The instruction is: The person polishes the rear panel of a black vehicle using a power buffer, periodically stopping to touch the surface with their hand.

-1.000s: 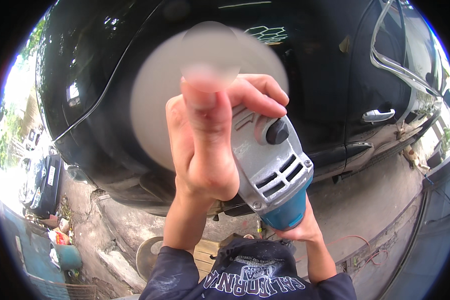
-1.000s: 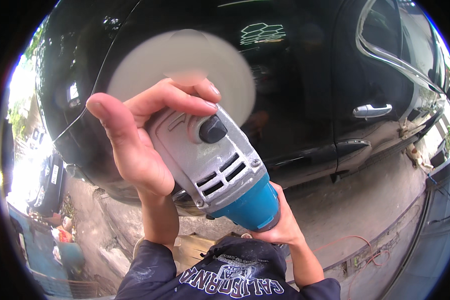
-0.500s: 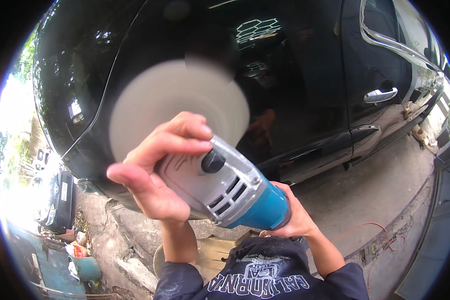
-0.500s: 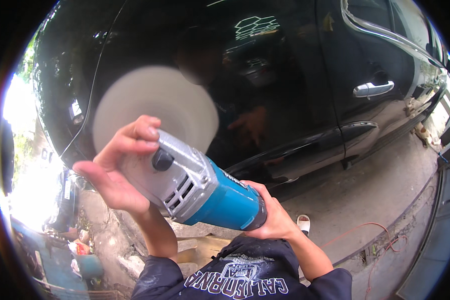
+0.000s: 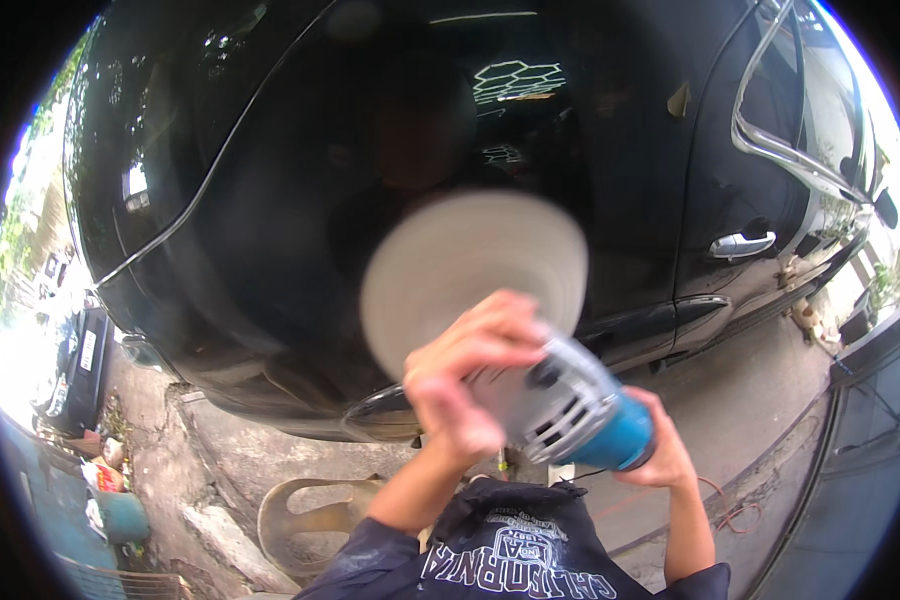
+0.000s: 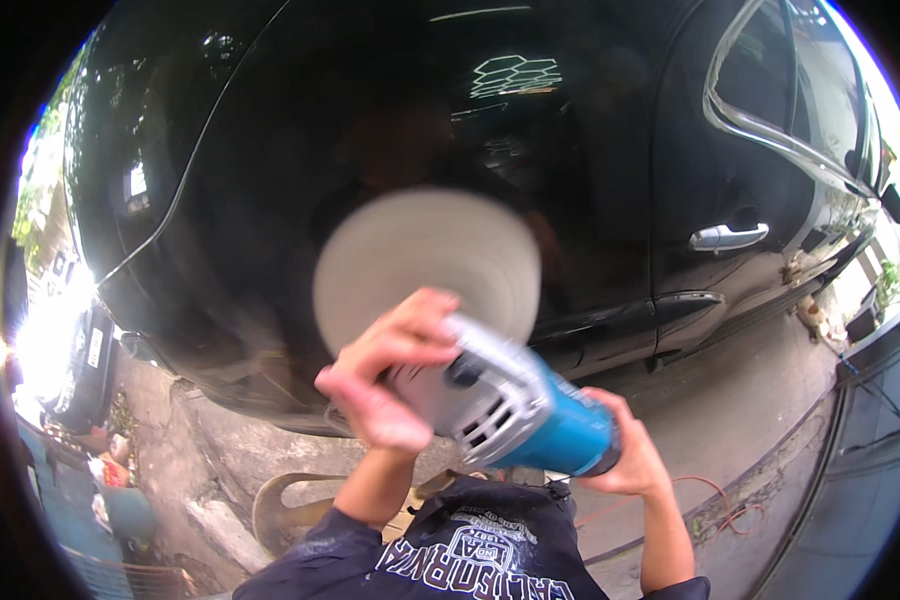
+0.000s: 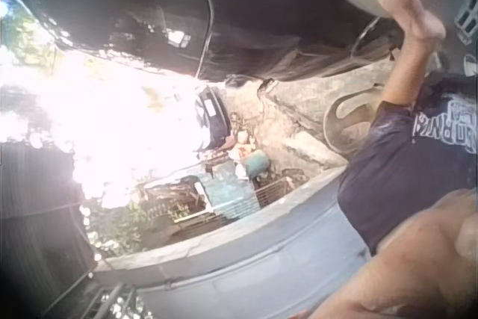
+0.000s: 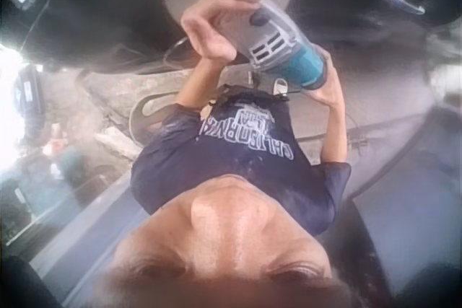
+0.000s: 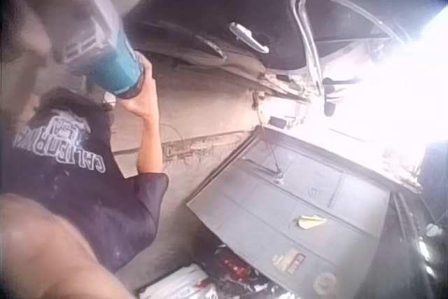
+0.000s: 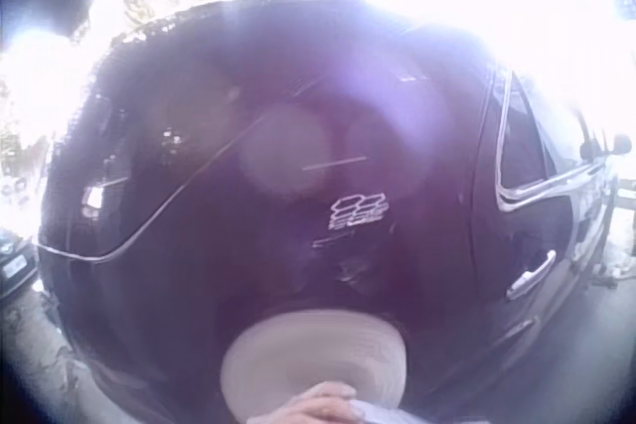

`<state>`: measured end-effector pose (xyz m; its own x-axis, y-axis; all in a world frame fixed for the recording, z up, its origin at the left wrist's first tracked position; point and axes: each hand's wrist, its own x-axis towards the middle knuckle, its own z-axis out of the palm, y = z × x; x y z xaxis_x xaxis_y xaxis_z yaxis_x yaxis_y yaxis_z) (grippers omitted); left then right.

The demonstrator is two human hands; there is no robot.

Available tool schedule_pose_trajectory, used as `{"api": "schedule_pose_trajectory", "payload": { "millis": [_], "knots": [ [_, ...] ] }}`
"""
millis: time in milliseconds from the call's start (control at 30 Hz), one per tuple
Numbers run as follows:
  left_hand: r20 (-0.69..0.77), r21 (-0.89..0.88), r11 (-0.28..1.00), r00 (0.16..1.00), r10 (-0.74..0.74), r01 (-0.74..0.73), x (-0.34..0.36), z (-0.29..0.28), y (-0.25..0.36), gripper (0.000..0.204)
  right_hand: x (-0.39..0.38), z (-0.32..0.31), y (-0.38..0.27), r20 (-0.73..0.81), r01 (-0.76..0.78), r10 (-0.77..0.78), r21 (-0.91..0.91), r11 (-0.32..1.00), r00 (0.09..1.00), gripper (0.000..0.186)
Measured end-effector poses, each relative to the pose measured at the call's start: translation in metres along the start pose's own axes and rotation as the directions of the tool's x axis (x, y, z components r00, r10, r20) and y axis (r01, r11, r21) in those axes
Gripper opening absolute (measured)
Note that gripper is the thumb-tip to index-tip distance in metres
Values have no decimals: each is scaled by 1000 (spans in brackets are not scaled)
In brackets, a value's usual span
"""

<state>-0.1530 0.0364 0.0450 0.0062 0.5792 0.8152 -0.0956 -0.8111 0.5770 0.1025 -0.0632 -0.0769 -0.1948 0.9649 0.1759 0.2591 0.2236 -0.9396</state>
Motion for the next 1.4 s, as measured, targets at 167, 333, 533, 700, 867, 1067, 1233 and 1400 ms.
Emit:
{"api": "schedule_pose_trajectory", "payload": {
  "millis": [167,333,533,700,867,1067,1233,1400],
  "knots": [
    [163,-145,988,984,72,-48,83,61,6,81,13,-48,-25,-99,-137,150,125,983,984,102],
    [111,-165,981,986,122,-102,55,63,-10,64,-3,-29,7,-101,-143,167,209,967,981,106],
    [49,-155,986,996,74,-66,7,50,-15,53,-22,-1,34,-30,-178,188,196,964,982,112],
    [107,-131,991,993,49,-35,84,75,3,63,13,-51,-6,-44,-149,155,127,981,987,115],
    [106,-166,985,993,54,-36,94,80,5,57,20,-47,-14,-52,-101,111,162,982,992,102],
    [112,21,997,990,-83,81,-1,42,-7,99,-13,-3,42,24,-99,96,230,968,995,103],
    [200,-49,999,980,-8,18,73,63,13,92,12,-34,-13,-44,-73,89,273,959,995,103],
    [131,-159,983,989,-75,96,100,45,34,99,33,-25,-60,-6,61,-61,194,979,998,97]
  ]
}}
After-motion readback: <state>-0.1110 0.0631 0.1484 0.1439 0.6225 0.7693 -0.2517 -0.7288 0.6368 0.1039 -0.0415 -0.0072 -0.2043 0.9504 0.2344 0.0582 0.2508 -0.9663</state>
